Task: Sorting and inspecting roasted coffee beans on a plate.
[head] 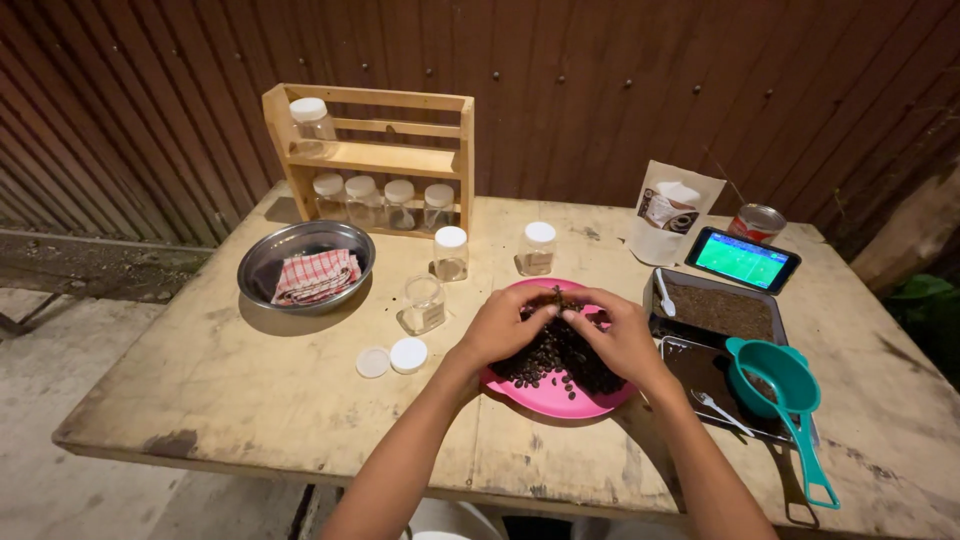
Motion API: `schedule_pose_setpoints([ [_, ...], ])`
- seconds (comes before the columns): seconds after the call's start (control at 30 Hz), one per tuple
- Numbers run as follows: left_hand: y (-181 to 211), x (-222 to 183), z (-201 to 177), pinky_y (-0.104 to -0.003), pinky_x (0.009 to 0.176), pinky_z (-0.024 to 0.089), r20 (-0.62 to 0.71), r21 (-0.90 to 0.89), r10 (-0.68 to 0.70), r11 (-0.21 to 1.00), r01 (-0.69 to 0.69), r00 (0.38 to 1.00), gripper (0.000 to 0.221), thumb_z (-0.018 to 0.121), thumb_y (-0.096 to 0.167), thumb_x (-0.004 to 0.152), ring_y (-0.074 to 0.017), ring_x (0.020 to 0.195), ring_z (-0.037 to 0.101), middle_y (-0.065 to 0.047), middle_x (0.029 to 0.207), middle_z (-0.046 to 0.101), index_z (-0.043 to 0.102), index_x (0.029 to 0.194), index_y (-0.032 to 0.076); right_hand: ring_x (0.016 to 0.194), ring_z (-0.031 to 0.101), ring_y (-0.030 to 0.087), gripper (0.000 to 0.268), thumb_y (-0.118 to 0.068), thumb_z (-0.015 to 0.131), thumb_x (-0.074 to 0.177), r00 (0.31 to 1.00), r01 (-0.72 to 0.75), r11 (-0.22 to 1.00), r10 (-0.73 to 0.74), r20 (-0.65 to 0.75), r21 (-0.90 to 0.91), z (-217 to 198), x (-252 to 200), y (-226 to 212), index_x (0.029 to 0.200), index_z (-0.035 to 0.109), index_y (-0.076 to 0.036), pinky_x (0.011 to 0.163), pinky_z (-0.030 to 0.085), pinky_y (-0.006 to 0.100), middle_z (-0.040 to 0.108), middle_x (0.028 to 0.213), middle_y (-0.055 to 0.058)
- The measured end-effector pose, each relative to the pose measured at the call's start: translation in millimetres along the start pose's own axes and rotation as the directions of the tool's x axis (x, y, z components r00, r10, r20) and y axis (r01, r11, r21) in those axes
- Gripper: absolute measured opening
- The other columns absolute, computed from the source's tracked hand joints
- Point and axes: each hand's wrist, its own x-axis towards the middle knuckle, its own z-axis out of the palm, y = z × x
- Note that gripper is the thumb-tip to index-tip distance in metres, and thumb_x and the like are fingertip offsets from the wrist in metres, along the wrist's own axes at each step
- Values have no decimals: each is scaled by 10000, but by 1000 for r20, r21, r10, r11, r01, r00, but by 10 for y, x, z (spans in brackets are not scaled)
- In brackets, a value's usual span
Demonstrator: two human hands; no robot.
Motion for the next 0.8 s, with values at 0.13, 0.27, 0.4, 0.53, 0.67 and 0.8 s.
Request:
schedule_pose_setpoints([
  [0.13, -121, -51, -24, -491, 1024, 521, 89, 299, 25, 953, -50, 996, 603, 788, 415, 781, -385, 1176, 633, -158, 1181, 715, 672, 1299, 130, 1143, 656, 439, 407, -163, 800, 841, 995, 53, 993, -43, 92, -109, -83, -16, -36, 1234, 727, -82, 902, 581, 537, 744, 1150, 199],
  [0.27, -327, -41, 68, -473, 1118, 397, 264, 381, -58, 923, -49, 963, 907, 753, 644, 674, -330, 1309, 534, -111, 1344, 615, 545, 1448, 218, 1311, 528, 462, 693, -349, 854, 759, 932, 80, 954, 31, 362, -288, -119, -56, 18, 1360, 619, -97, 1086, 443, 577, 609, 1368, 230],
  [0.4, -290, -40, 66, -454, 1098, 398, 296, 398, -87, 916, -40, 951, 865, 801, 525, 677, -330, 1274, 553, -110, 1321, 629, 555, 1442, 204, 1368, 478, 470, 718, -364, 848, 769, 887, 67, 933, 107, 449, -354, -112, -48, 42, 1369, 602, -59, 1126, 398, 582, 532, 1460, 247],
  [0.53, -438, 3, 127, -446, 1081, 433, 276, 331, -43, 942, -53, 960, 679, 785, 439, 765, -339, 1232, 591, -119, 1239, 671, 626, 1362, 160, 1312, 544, 454, 546, -277, 770, 847, 897, 112, 920, 69, 437, -375, -61, 14, 202, 1335, 632, -74, 1081, 452, 559, 605, 1373, 226],
  [0.67, -552, 43, 190, -450, 1026, 499, 252, 342, -8, 936, -81, 968, 574, 779, 403, 787, -322, 1181, 634, -99, 1150, 691, 651, 1303, 186, 1207, 643, 368, 435, -301, 747, 858, 912, 165, 886, 31, 409, -434, -30, 28, 346, 1257, 674, -145, 991, 525, 490, 679, 1255, 133],
  [0.8, -557, 45, 219, -449, 947, 554, 210, 315, 42, 943, -108, 977, 451, 783, 374, 795, -321, 1097, 683, -105, 1049, 718, 701, 1192, 177, 1150, 676, 322, 350, -252, 755, 839, 934, 193, 843, -2, 357, -502, 44, 34, 571, 1181, 697, -203, 927, 559, 459, 715, 1162, 66],
])
